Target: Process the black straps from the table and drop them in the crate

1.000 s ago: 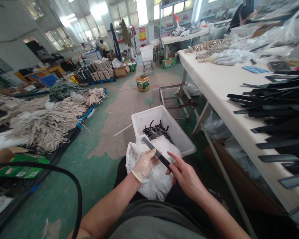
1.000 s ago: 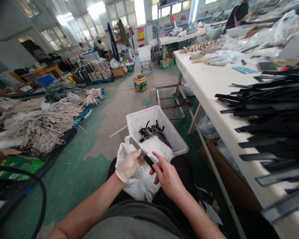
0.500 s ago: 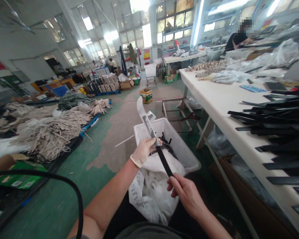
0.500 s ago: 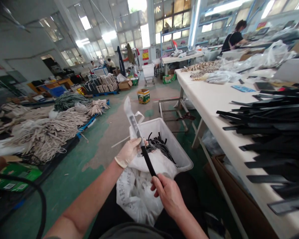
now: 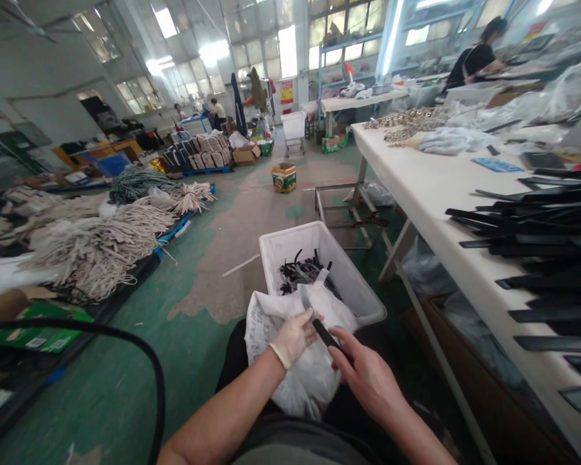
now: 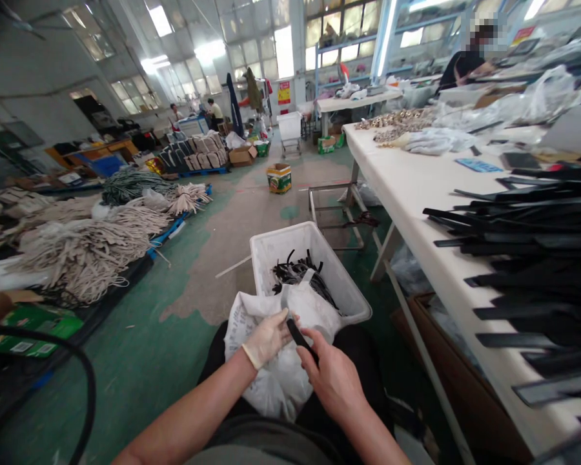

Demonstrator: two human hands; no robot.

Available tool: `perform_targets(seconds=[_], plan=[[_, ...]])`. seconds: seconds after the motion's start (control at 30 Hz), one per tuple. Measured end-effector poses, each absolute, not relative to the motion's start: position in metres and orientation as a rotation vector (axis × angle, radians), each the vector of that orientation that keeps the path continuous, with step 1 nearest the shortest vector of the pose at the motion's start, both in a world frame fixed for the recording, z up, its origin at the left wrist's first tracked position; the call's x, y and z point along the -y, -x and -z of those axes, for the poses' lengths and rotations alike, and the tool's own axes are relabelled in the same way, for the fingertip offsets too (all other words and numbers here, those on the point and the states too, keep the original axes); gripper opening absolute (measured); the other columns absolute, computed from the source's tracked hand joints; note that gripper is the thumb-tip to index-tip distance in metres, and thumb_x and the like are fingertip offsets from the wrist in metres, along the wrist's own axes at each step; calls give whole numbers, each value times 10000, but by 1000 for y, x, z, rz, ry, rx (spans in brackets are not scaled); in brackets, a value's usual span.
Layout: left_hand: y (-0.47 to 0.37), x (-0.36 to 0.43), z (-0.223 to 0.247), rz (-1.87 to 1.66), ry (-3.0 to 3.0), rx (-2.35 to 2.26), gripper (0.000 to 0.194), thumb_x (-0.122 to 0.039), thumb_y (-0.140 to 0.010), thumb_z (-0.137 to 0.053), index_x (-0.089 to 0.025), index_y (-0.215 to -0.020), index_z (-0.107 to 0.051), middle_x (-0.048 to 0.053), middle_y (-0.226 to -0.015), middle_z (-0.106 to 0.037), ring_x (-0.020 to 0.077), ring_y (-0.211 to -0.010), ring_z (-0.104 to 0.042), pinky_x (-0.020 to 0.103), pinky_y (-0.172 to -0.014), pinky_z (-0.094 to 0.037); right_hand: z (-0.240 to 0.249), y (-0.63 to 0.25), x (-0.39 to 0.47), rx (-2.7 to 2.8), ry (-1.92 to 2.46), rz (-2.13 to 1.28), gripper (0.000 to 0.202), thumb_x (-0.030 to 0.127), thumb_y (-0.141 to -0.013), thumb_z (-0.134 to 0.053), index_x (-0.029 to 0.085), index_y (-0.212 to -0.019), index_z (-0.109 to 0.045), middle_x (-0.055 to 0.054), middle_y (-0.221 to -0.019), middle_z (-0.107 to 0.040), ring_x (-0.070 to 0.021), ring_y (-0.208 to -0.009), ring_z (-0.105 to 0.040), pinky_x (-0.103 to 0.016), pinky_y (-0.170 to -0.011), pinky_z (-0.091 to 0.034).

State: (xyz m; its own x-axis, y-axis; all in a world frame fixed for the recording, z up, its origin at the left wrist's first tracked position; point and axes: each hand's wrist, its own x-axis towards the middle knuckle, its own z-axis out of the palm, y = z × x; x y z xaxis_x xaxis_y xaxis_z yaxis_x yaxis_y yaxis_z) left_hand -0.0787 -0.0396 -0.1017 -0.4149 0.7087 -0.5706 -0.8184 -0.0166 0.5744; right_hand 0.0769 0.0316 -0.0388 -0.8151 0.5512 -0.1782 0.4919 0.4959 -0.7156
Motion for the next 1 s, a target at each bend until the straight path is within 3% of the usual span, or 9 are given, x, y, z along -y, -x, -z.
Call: perform_targets(seconds=[0.13, 0.27, 0.43, 0.6, 0.83, 0.93, 1.0], plan=[[80, 44, 90, -1657, 182, -1078, 177, -278, -789, -697, -126, -870, -655, 64, -829, -711, 155, -718, -659, 263, -672, -504, 39, -77, -30, 2707, 932, -1058, 437, 280, -909, -419, 263, -1344, -464, -4, -778, -718, -211, -696, -688, -276, -591, -426], [61, 45, 91, -1637, 75, -1025, 229, -299, -746, -742, -118, -857, -656, 70, -801, -705, 152, -663, -648, 258, -628, -491, 42, -67, -31, 2711, 989, -957, 487, 260, -909, -427, 217, -1395, -427, -59, -878, -737, -232, -771, -698, -280, -616, -440], [69, 47, 89, -1658, 247, -1069, 154, -278, -836, -648, -126, -855, -638, 63, -825, -704, 156, -756, -665, 275, -733, -500, 34, -80, -25, 2719, 840, -932, 520, 272, -899, -435, 258, -1418, -407, -25, -739, -716, -214, -662, -683, -271, -570, -424], [51, 48, 87, -1561, 196, -997, 125, -257, -848, -624, -133, -837, -636, 40, -737, -687, 134, -630, -632, 260, -639, -474, 35, -69, -27, 2784, 979, -893, 511, 235, -906, -404, 214, -1416, -421, -62, -752, -717, -255, -717, -690, -306, -607, -457], [81, 56, 90, -1627, 333, -966, 192, -300, -892, -571, -122, -877, -641, 52, -806, -706, 151, -761, -671, 267, -727, -498, -16, -115, -28, 2669, 418, -1538, 264, 307, -818, -648, 281, -1081, -648, -19, -915, -702, -210, -841, -666, -289, -760, -528], [94, 59, 92, -1648, 366, -938, 186, -302, -884, -584, -125, -894, -643, 46, -801, -704, 151, -765, -672, 271, -742, -493, -39, -142, -27, 2620, 111, -1629, 314, 284, -839, -642, 331, -1149, -622, -39, -1078, -677, -232, -1052, -627, -330, -918, -517], [93, 58, 91, -1624, 384, -936, 184, -305, -875, -600, -131, -912, -644, 39, -814, -705, 153, -782, -672, 279, -765, -493, -39, -147, -25, 2609, 55, -1518, 353, 239, -903, -540, 349, -1237, -572, -58, -1160, -645, -212, -1083, -616, -318, -927, -521]])
